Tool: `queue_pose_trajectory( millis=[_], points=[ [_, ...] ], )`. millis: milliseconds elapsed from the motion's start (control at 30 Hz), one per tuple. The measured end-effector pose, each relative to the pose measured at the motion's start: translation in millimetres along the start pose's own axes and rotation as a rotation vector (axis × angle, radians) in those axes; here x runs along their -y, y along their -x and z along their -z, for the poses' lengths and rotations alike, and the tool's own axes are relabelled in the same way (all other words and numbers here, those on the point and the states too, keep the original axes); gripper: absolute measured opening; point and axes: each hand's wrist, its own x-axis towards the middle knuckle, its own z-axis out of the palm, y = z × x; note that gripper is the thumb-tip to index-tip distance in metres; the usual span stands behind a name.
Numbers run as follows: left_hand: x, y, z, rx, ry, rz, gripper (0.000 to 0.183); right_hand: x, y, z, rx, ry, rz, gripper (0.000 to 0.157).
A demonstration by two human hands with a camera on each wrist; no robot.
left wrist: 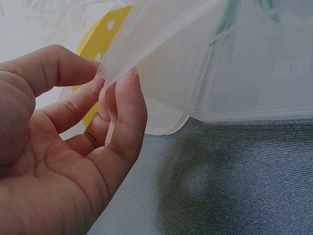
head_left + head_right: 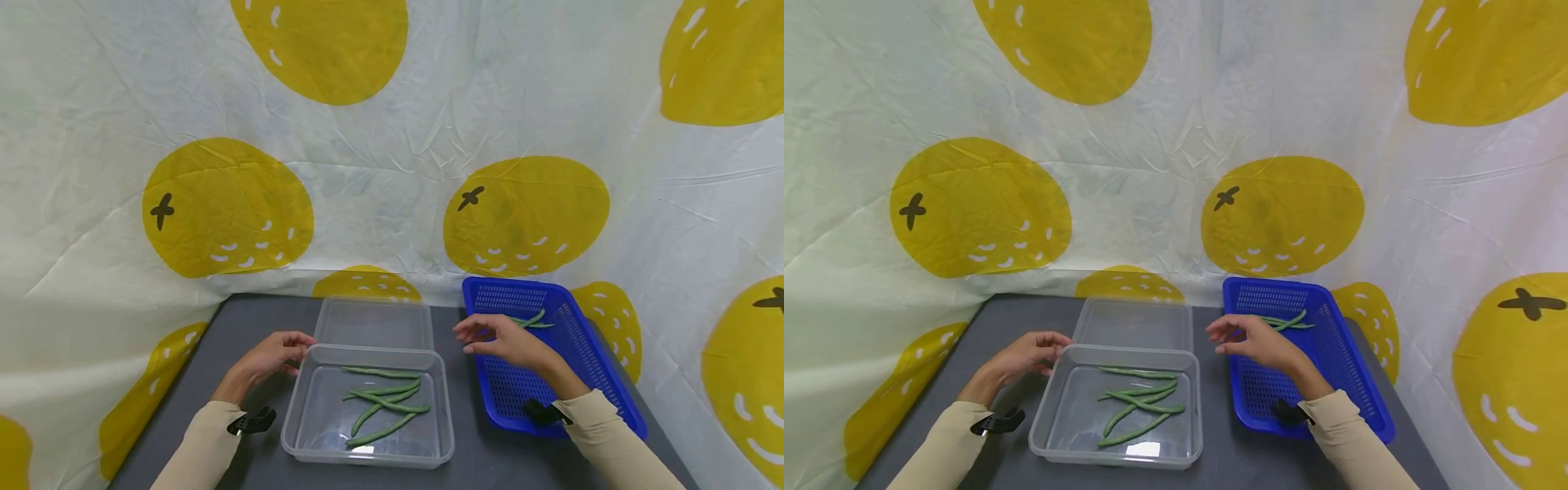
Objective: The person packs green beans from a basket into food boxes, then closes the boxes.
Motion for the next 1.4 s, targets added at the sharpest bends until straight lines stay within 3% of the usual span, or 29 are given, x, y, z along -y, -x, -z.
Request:
queue_pose_trajectory(
  millis=[533,1000,1400],
  points=[
    [-0.9,0.8,0.9,-0.001,-0.002,-0.005,0.033,-48.3,12.1,25.3,-0.176,-0.057,-0.035,0.034],
    [-1.6,0.0,0.2,-0.012,-0.004,0.009,0.034,-87.4,16.5,44.1,-0.214,0.016,-0.07,0.032],
    [-3.3,1.1,-1.6,-0.019,-0.003,0.014,0.036,-117.2,21.2,50.8,-0.226,0.038,-0.147,0.033]
  ],
)
